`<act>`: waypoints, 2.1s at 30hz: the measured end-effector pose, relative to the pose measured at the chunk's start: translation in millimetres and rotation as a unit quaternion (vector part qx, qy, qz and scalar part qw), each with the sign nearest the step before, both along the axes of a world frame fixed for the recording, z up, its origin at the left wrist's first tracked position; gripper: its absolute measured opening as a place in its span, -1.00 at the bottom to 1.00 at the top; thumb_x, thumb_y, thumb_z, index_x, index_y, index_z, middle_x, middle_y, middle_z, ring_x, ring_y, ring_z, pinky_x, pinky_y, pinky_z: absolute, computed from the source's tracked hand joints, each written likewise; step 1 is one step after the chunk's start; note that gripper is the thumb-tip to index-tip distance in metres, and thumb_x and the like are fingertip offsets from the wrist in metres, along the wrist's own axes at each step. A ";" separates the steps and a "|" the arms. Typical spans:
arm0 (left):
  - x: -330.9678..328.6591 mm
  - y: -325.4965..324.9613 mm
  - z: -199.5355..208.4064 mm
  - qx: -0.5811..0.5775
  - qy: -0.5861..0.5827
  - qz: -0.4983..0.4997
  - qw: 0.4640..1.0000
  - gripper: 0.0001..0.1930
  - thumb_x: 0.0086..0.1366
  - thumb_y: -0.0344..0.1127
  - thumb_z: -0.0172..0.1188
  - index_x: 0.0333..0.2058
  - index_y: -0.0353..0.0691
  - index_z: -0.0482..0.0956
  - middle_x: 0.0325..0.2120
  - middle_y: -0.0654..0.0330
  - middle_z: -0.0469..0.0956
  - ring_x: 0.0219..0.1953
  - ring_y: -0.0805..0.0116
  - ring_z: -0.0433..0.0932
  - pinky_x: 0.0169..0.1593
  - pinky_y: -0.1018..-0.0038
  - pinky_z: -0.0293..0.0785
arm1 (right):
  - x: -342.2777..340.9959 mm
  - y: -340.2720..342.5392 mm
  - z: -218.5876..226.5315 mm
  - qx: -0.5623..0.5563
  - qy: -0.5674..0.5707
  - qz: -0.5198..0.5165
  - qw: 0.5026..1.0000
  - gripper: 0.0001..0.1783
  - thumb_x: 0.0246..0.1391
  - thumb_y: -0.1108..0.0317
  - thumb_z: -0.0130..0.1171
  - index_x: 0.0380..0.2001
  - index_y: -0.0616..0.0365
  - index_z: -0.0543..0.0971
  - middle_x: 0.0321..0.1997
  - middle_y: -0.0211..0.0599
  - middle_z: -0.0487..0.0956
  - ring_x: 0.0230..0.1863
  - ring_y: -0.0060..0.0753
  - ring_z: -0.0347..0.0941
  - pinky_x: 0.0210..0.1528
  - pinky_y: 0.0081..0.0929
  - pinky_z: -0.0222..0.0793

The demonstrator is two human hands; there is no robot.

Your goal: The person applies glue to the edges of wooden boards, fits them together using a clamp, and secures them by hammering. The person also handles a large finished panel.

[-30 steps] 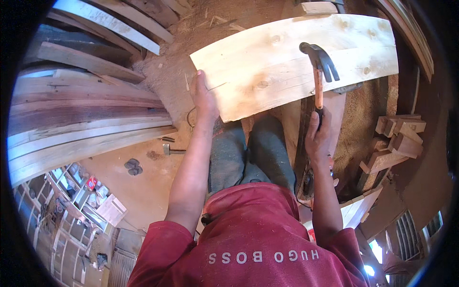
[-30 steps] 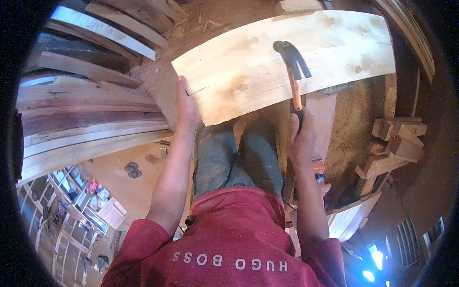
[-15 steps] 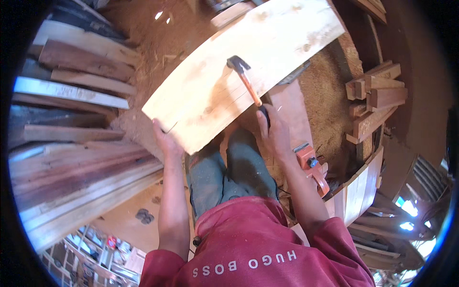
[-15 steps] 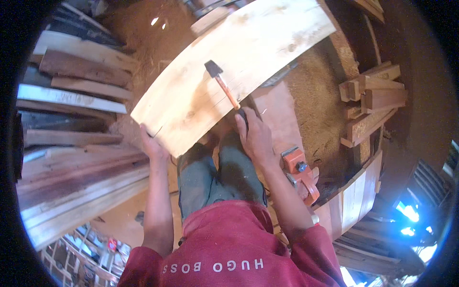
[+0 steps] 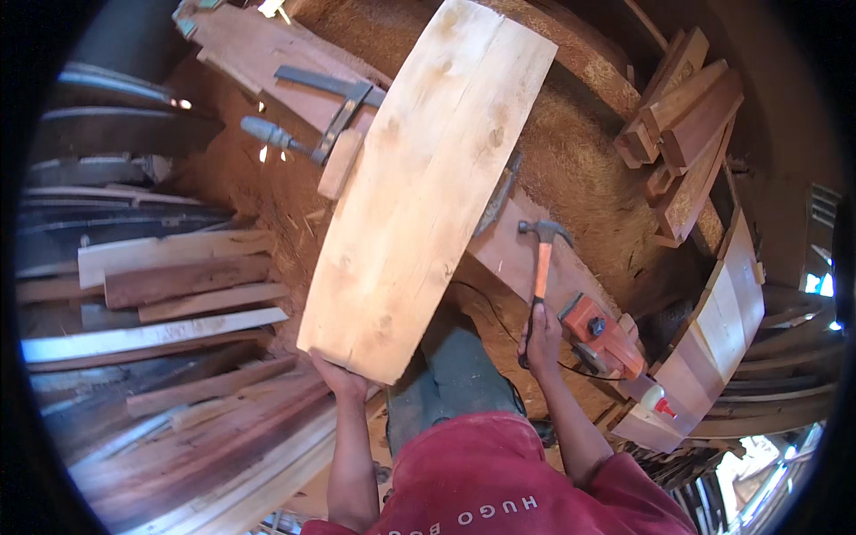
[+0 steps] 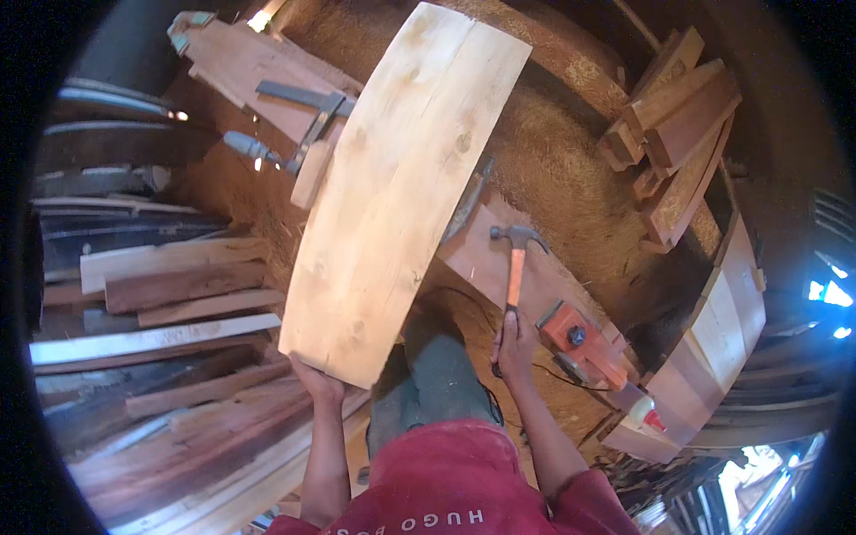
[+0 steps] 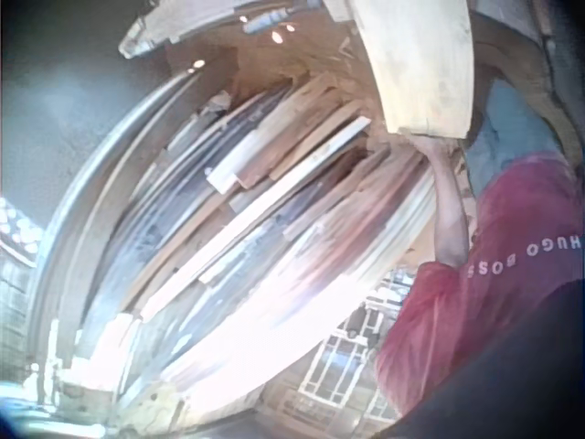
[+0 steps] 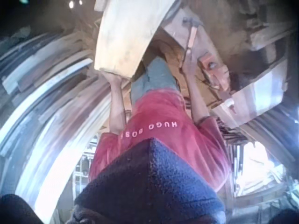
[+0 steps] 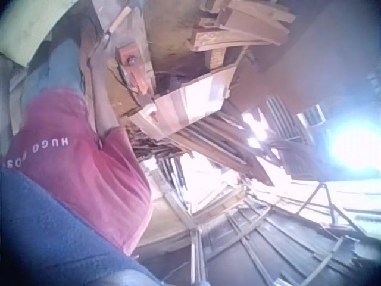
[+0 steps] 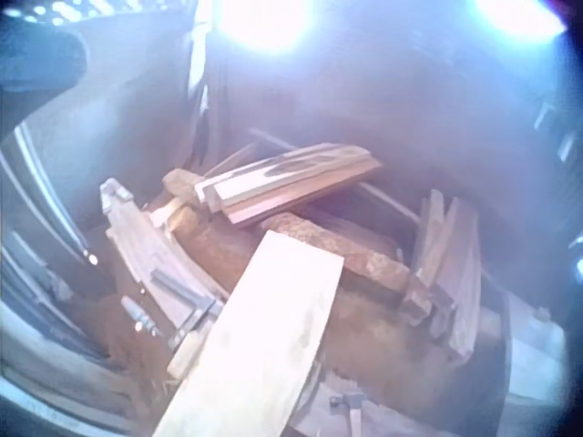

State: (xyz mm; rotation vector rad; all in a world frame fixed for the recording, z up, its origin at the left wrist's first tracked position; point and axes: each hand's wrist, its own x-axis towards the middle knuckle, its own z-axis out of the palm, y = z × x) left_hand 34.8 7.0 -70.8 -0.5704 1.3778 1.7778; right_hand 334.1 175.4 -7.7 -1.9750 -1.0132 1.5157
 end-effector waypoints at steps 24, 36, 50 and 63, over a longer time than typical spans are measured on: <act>-255.6 319.8 79.0 -0.178 0.790 -0.549 0.208 -0.35 0.02 -0.33 0.30 0.16 -0.13 0.38 0.11 0.04 0.42 0.30 0.04 0.25 0.35 0.13 0.12 | -70.3 -58.4 12.7 0.141 -0.475 0.053 0.867 -0.59 0.19 0.29 0.17 0.05 0.25 0.40 -0.06 0.03 0.43 0.00 0.09 0.37 0.03 -0.09 0.30; -317.4 390.6 28.2 -0.037 0.586 -0.808 0.043 -0.65 0.04 -0.19 0.29 -0.22 -0.15 0.43 -0.33 0.01 0.60 -0.22 -0.08 0.59 -0.16 0.03 0.49 | -370.4 -106.1 29.2 0.047 -0.025 -0.124 0.991 -0.66 0.26 0.19 0.11 -0.07 0.25 0.52 -0.15 -0.11 0.55 -0.13 -0.23 0.53 -0.05 -0.34 0.44; -340.7 451.3 51.6 0.182 0.476 -0.858 0.066 -0.64 0.25 -0.23 0.04 -0.05 -0.34 0.46 -0.09 -0.15 0.49 0.01 -0.14 0.44 0.12 0.15 0.36 | -524.6 92.3 -27.6 -0.017 0.292 -0.328 0.899 -0.50 0.34 0.01 0.02 -0.03 0.31 0.48 -0.21 -0.23 0.59 -0.24 -0.48 0.52 -0.13 -0.45 0.45; -221.4 553.7 -16.0 0.331 0.517 -0.789 0.014 -0.60 0.45 -0.16 -0.12 0.00 -0.37 0.49 -0.09 -0.21 0.53 -0.03 -0.25 0.46 0.08 0.03 0.35 | -621.5 245.9 -69.4 -0.139 -0.059 -0.797 0.584 -0.57 -0.01 0.09 0.32 -0.37 0.25 0.45 -0.48 -0.02 0.52 -0.41 0.03 0.49 -0.32 -0.08 0.37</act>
